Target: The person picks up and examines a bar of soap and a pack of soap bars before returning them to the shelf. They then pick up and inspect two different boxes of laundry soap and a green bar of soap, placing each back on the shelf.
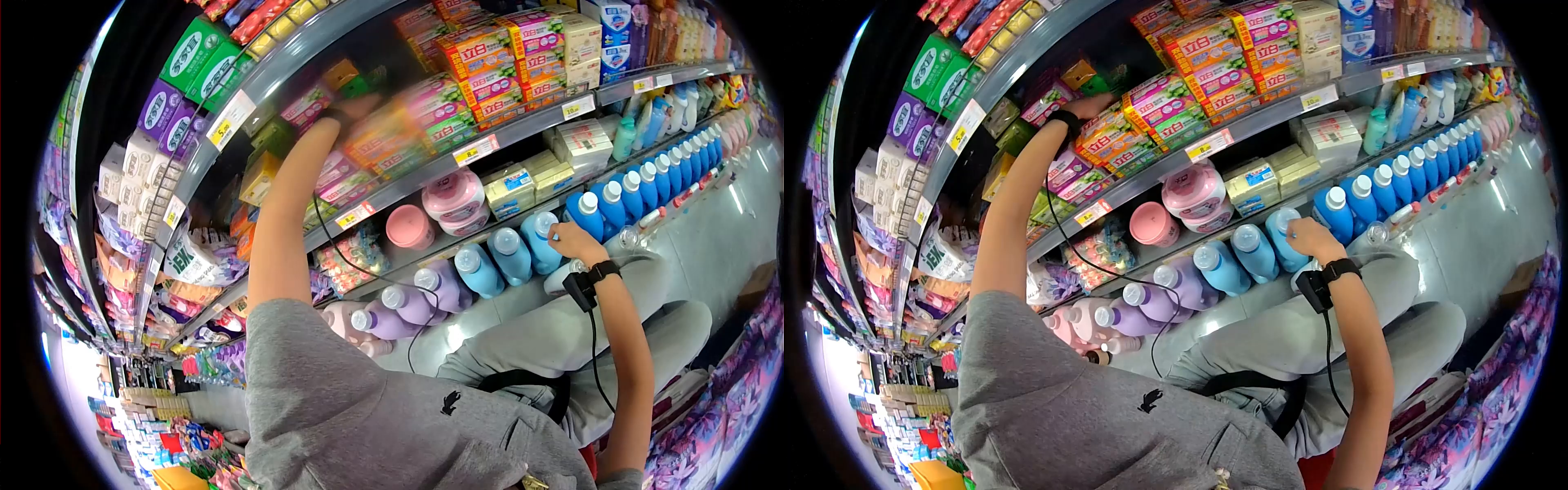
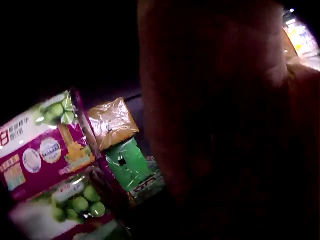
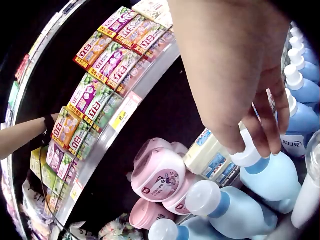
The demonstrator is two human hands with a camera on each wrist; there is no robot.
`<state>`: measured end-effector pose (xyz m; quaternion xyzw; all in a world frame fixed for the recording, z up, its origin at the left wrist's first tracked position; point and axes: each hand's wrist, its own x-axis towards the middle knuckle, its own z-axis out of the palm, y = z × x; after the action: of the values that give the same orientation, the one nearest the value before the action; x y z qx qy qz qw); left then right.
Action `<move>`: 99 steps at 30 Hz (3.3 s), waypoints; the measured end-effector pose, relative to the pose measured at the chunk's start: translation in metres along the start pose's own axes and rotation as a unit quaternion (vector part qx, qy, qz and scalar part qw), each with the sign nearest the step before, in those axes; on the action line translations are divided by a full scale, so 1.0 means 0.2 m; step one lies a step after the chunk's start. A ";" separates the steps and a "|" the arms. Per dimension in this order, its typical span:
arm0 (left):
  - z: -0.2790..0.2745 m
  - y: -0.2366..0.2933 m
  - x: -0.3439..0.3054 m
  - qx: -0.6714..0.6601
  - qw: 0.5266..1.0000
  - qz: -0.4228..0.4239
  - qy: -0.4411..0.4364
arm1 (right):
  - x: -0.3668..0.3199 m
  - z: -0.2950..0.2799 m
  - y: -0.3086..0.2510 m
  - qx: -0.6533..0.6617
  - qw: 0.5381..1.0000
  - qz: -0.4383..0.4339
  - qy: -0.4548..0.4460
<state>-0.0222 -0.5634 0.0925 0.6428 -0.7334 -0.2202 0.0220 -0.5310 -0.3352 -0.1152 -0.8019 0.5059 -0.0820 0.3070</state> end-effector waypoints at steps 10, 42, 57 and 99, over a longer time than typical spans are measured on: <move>-0.36 0.09 -0.48 0.104 0.983 0.092 -0.122 | 0.04 -0.02 -0.05 0.003 0.999 0.005 -0.047; -0.39 0.53 -0.98 -0.492 0.857 0.025 0.152 | -0.02 -0.02 -0.02 -0.001 0.996 0.045 -0.079; 0.04 1.08 -1.27 -0.430 0.901 0.053 -0.026 | -0.24 -0.08 -0.02 0.060 0.996 0.030 -0.061; 0.94 1.40 -1.46 -0.095 0.985 0.131 -0.066 | -0.49 -0.08 -0.62 0.746 0.665 0.014 -0.018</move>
<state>-0.2928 -0.2079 0.0953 0.5205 -0.7866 -0.3261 0.0635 -0.4893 -0.2200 -0.0136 -0.2989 0.2807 -0.4133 0.8130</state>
